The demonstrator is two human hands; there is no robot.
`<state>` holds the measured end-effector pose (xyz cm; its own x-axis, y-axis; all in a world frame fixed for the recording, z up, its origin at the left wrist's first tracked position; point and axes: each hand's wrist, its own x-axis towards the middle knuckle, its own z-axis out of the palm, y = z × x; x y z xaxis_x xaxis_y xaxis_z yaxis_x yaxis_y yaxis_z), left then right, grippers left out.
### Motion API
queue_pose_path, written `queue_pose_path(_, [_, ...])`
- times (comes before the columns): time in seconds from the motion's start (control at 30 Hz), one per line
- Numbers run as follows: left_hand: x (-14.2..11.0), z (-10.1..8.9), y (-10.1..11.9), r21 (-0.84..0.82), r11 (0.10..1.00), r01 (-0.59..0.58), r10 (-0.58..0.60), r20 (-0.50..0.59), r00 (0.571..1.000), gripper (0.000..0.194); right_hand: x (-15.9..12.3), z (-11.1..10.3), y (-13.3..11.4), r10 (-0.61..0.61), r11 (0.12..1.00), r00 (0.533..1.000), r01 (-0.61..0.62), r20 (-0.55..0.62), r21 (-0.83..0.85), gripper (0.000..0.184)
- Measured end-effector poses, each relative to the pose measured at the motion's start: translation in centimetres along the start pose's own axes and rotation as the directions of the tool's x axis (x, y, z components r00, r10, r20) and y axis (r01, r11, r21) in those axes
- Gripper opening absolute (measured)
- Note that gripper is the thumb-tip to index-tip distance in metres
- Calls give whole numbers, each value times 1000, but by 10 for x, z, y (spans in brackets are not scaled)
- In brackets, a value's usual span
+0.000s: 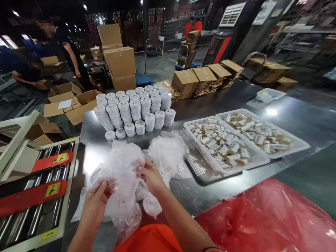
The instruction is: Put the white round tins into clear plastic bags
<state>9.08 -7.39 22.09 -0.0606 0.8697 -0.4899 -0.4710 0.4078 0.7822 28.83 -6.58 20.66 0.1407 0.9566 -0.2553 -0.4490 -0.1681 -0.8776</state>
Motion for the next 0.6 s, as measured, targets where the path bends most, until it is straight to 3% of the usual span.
queue_pose_path(0.07, [7,-26,7,177,980,-86,90,-15,996,43,-3,-3,-3,96,993,993,-100,69,58,49])
queue_pose_path(0.17, [13,-61,14,284,957,-57,87,-95,992,50,-2,0,-3,226,974,962,-224,151,-28,49])
queue_pose_path(0.3, [16,-87,14,261,965,23,15,-143,990,56,2,14,11,290,939,918,-218,271,-268,27])
queue_pose_path(0.4, [20,-95,16,336,942,-29,84,-152,985,57,2,24,21,272,931,900,-157,340,-329,34])
queue_pose_path(0.47, [22,-99,21,472,871,-135,265,-222,938,68,1,31,26,233,942,909,-123,346,-311,35])
queue_pose_path(0.53, [21,-99,24,660,722,-205,492,-282,824,74,0,41,33,205,950,914,-101,349,-295,36])
queue_pose_path(0.57, [19,-98,22,734,641,-223,573,-265,776,70,-1,47,38,199,952,913,-95,356,-291,37])
queue_pose_path(0.6, [17,-95,19,782,579,-229,612,-232,756,62,-3,53,45,200,952,907,-90,371,-293,38])
